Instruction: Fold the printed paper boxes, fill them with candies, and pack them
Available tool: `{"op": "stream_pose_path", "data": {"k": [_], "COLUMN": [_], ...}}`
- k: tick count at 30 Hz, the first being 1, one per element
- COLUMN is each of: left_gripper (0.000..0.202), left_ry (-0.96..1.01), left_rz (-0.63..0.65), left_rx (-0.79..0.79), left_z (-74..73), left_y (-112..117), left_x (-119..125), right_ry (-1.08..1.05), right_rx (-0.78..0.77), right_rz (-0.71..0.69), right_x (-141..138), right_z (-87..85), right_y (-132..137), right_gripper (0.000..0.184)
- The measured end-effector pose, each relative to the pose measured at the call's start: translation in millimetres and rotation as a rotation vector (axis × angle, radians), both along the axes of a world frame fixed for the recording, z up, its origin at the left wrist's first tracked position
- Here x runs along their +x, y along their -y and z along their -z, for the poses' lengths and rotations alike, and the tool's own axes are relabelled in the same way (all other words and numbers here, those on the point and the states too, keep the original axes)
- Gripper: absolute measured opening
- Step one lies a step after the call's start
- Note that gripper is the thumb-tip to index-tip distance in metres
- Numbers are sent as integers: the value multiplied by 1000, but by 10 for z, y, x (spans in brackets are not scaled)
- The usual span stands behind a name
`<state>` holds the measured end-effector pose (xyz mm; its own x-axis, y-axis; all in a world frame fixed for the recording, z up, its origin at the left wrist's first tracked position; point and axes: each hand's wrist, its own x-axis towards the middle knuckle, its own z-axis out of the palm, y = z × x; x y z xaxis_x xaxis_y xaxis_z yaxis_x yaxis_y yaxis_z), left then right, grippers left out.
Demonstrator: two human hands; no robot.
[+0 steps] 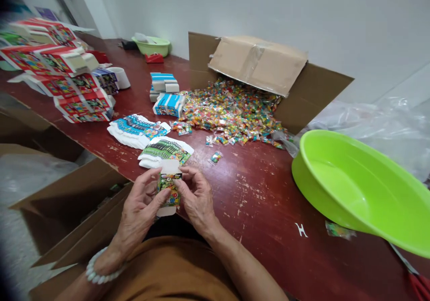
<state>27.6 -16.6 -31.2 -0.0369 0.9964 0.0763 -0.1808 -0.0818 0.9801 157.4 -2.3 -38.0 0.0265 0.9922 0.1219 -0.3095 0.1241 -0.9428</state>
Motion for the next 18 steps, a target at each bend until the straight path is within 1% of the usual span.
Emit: {"op": "stream_pose_path", "data": {"k": [2, 4, 6, 8, 9, 11, 13, 14, 16, 17, 18], "left_gripper": [41, 36, 33, 30, 30, 30, 34, 40, 59, 65, 67], "left_ry": [27, 59, 76, 61, 50, 21, 17, 35, 103, 141, 172], "left_rz": [34, 86, 145, 187, 202, 218, 194, 176, 165, 195, 252], "left_rx": [-33, -110, -182, -217, -225, -239, -238, -242, -281, -324, -379], "left_z": [-6, -10, -9, -2, 2, 8, 4, -2, -22, -32, -41], "left_y": [-15, -23, -20, -14, -12, -13, -20, -25, -34, -37, -40], "left_x": [-16, -28, -35, -34, -31, -20, -8, -4, -4, -8, -13], "right_ry": [43, 101, 90, 28, 5, 21, 136, 209, 306, 313, 299], "right_rx": [12, -9, -97, -195, -225, -216, -139, -93, -14, 1, -2], "right_rz": [38, 31, -55, -147, -178, -223, -228, -208, -125, -92, -90], "right_x": [11, 81, 177, 265, 298, 337, 344, 341, 328, 323, 320], "right_z": [21, 30, 24, 4, -9, -32, -42, -41, -30, -24, -20], "right_y": [-16, -66, -134, -198, -222, -249, -244, -232, -199, -181, -165], "right_gripper": [23, 19, 22, 26, 31, 37, 29, 23, 20, 20, 20]}}
